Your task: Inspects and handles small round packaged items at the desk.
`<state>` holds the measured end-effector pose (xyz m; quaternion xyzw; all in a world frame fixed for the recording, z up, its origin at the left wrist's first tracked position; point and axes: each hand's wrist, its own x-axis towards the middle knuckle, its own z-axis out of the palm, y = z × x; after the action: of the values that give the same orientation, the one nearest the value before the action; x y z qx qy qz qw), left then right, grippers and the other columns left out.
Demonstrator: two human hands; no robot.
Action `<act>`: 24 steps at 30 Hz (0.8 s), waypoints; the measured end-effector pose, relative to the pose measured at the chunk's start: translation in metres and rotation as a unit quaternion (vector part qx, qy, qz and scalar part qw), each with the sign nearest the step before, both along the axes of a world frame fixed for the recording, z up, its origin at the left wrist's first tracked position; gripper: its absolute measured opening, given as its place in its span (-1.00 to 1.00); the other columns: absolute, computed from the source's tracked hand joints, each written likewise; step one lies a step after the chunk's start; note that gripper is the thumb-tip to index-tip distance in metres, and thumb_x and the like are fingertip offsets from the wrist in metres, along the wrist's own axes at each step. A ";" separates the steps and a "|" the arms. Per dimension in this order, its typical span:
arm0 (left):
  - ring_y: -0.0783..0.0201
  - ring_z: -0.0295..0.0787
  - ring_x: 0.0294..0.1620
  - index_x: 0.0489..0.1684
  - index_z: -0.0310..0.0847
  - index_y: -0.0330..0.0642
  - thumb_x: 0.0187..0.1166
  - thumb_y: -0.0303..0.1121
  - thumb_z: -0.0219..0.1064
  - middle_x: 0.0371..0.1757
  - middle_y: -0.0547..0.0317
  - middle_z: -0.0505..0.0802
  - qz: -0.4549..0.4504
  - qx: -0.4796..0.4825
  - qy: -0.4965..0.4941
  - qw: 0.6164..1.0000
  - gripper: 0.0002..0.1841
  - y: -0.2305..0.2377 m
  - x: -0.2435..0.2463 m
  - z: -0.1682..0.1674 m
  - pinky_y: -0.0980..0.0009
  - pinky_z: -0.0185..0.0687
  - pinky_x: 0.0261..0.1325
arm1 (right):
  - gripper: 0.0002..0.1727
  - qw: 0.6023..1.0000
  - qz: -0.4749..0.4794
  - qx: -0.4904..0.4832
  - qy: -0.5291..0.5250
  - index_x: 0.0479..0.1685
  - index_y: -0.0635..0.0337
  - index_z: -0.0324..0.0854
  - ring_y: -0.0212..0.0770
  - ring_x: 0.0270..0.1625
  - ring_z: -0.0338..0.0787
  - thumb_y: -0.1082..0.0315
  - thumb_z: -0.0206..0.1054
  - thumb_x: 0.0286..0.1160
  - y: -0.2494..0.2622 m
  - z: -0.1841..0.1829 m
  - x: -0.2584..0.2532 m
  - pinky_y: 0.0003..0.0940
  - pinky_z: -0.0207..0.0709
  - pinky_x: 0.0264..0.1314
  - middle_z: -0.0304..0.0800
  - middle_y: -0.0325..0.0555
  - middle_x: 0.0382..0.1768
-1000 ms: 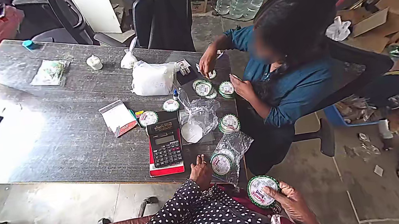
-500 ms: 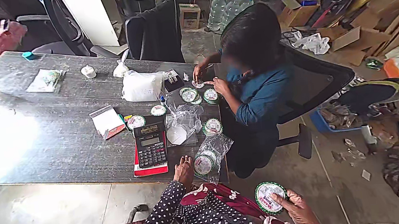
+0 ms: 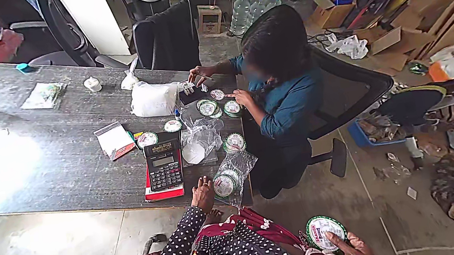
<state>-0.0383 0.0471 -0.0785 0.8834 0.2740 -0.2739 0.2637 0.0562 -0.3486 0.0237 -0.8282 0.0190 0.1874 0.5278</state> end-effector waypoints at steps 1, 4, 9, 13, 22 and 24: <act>-0.22 -0.12 0.91 0.77 0.18 -0.38 0.55 -0.64 0.19 0.89 -0.22 0.09 0.000 -0.001 -0.001 1.000 -0.33 0.000 0.000 0.000 -0.29 0.15 0.71 | -0.76 1.000 -0.004 0.001 -0.002 0.06 0.45 0.61 -0.61 -0.22 0.83 0.60 0.34 0.42 0.001 -0.001 0.000 -0.64 0.72 -0.02 0.87 -0.25 -0.27; -0.21 -0.12 0.91 0.77 0.18 -0.37 0.56 -0.64 0.18 0.89 -0.22 0.10 -0.002 -0.006 0.001 1.000 -0.33 0.002 0.000 0.001 -0.28 0.14 0.72 | -0.76 1.000 -0.015 0.001 -0.005 0.06 0.46 0.61 -0.62 -0.22 0.82 0.61 0.33 0.43 0.004 -0.004 0.000 -0.66 0.71 -0.02 0.86 -0.24 -0.25; -0.18 -0.10 0.92 0.90 -0.13 -0.31 0.54 -0.67 0.16 0.90 -0.19 0.09 0.006 -0.015 -0.001 1.000 -0.17 0.004 0.001 0.003 -0.22 0.13 0.75 | -0.73 1.000 -0.019 -0.010 -0.005 0.08 0.50 0.60 -0.61 -0.21 0.83 0.62 0.34 0.40 -0.008 -0.015 0.005 -0.65 0.72 -0.01 0.87 -0.20 -0.24; -0.19 -0.08 0.91 0.89 -0.14 -0.34 0.52 -0.68 0.17 0.89 -0.20 0.10 0.005 -0.014 -0.006 1.000 -0.16 0.004 0.000 0.003 -0.21 0.14 0.75 | -0.74 0.998 -0.013 -0.064 0.001 0.03 0.52 0.65 -0.59 -0.20 0.80 0.53 0.38 0.43 -0.022 -0.026 0.004 -0.61 0.68 0.02 0.86 -0.08 -0.22; -0.18 -0.08 0.91 0.88 -0.10 -0.35 0.51 -0.67 0.20 0.90 -0.20 0.10 -0.005 -0.008 0.003 1.000 -0.17 0.004 0.001 0.002 -0.20 0.17 0.74 | -0.68 0.989 -0.038 -0.134 0.055 0.10 0.53 0.64 -0.38 -0.13 0.74 0.42 0.43 0.52 -0.038 -0.051 -0.004 -0.37 0.63 0.11 0.81 0.09 -0.13; -0.19 -0.08 0.91 0.88 -0.10 -0.36 0.51 -0.67 0.21 0.89 -0.21 0.10 -0.008 -0.005 0.005 1.000 -0.17 0.004 0.001 0.004 -0.19 0.17 0.74 | -0.65 0.987 -0.040 -0.147 0.054 0.14 0.53 0.64 -0.35 -0.10 0.75 0.43 0.45 0.49 -0.040 -0.056 -0.005 -0.33 0.62 0.14 0.82 0.12 -0.10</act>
<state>-0.0378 0.0507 -0.0749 0.8827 0.2668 -0.2820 0.2647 0.0514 -0.3886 -0.0328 -0.8840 0.1079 0.2054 0.4060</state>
